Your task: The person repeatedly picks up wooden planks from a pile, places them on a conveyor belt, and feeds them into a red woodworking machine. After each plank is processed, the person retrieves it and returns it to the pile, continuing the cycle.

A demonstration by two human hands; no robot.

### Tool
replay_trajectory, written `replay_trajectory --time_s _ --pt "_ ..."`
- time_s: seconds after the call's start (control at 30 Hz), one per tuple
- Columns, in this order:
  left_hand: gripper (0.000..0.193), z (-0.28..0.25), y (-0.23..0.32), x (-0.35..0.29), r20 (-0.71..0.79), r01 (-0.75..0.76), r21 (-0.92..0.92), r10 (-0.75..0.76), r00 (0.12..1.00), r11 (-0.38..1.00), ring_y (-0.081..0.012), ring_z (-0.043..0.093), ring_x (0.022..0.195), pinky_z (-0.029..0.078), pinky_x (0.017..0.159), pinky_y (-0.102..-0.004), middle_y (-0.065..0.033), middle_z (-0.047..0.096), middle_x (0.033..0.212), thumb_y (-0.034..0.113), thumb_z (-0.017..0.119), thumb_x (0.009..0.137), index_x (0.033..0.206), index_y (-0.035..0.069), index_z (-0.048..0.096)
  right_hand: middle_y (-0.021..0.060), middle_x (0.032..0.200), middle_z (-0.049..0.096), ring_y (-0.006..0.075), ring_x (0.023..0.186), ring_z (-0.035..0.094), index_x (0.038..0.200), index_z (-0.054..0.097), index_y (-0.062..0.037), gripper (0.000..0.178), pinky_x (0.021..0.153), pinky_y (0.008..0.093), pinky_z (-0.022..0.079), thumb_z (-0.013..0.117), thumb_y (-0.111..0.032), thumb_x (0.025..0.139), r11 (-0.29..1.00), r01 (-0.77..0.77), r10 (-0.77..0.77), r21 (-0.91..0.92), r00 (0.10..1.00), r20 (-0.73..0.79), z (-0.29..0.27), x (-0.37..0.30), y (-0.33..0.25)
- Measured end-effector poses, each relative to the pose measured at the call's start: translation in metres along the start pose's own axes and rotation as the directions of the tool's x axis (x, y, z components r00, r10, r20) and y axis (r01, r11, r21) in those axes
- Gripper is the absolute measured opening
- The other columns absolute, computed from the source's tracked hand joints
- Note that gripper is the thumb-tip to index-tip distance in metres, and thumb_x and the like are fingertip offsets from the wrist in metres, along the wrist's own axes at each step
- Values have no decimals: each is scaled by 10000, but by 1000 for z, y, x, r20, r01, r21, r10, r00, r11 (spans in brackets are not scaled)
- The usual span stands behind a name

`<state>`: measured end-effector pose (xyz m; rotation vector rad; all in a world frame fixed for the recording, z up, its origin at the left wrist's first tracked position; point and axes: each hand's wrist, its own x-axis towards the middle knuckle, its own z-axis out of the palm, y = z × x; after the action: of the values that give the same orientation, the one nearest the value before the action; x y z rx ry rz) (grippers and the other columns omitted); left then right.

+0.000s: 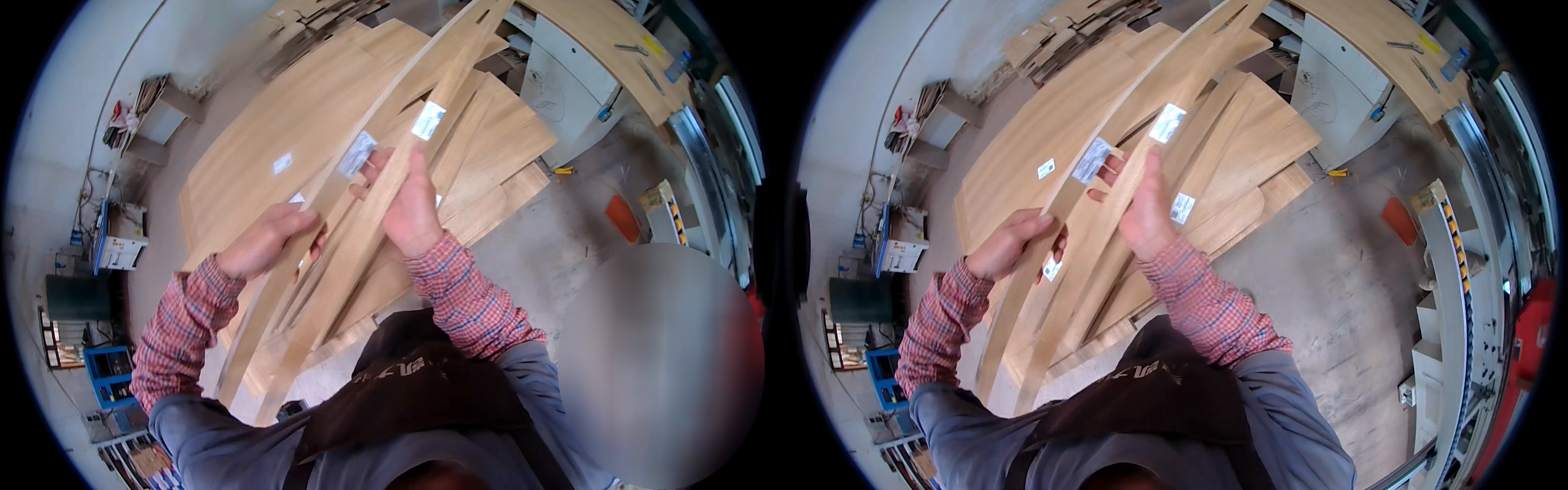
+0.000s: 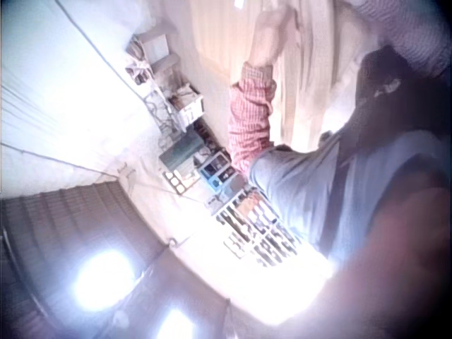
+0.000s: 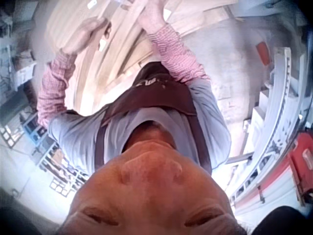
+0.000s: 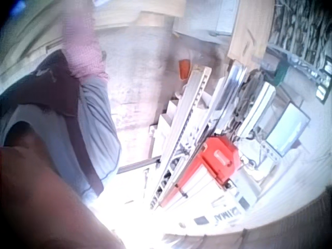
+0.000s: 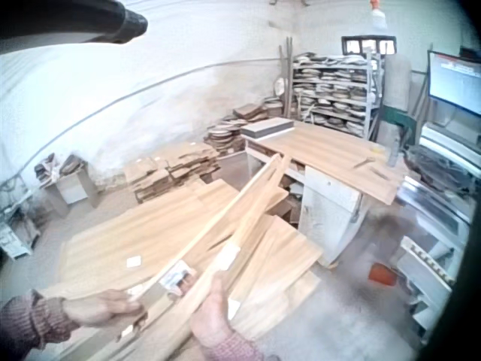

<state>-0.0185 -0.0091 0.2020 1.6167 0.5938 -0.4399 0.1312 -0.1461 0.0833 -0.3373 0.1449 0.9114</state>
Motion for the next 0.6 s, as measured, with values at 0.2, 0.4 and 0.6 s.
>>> replay_trajectory --time_s 0.2,0.4,0.6 --pt "465 74 -14 33 -6 -32 186 34 999 982 -68 458 657 374 576 -258 39 564 757 463 492 1051 948 48 673 170 1257 615 329 1199 600 1237 515 -44 580 964 500 524 344 -572 1067 996 20 -24 -83 998 -57 -35 -35 -53" --pt "459 161 -9 60 143 -38 -101 52 988 994 -85 590 852 472 735 -262 -12 682 1001 399 438 1085 1229 19 652 176 1229 637 331 1139 640 1381 482 -4 533 1016 482 520 376 -444 1099 989 59 -53 -138 998 45 -75 -81 -126" --pt "496 226 -15 73 117 -31 -321 72 991 947 -153 640 1061 509 946 -313 -93 678 1203 386 411 1094 1365 -2 559 151 1164 668 306 1092 665 1341 507 -10 502 959 439 551 437 -436 1085 969 152 -153 -194 988 9 -87 -111 -164"
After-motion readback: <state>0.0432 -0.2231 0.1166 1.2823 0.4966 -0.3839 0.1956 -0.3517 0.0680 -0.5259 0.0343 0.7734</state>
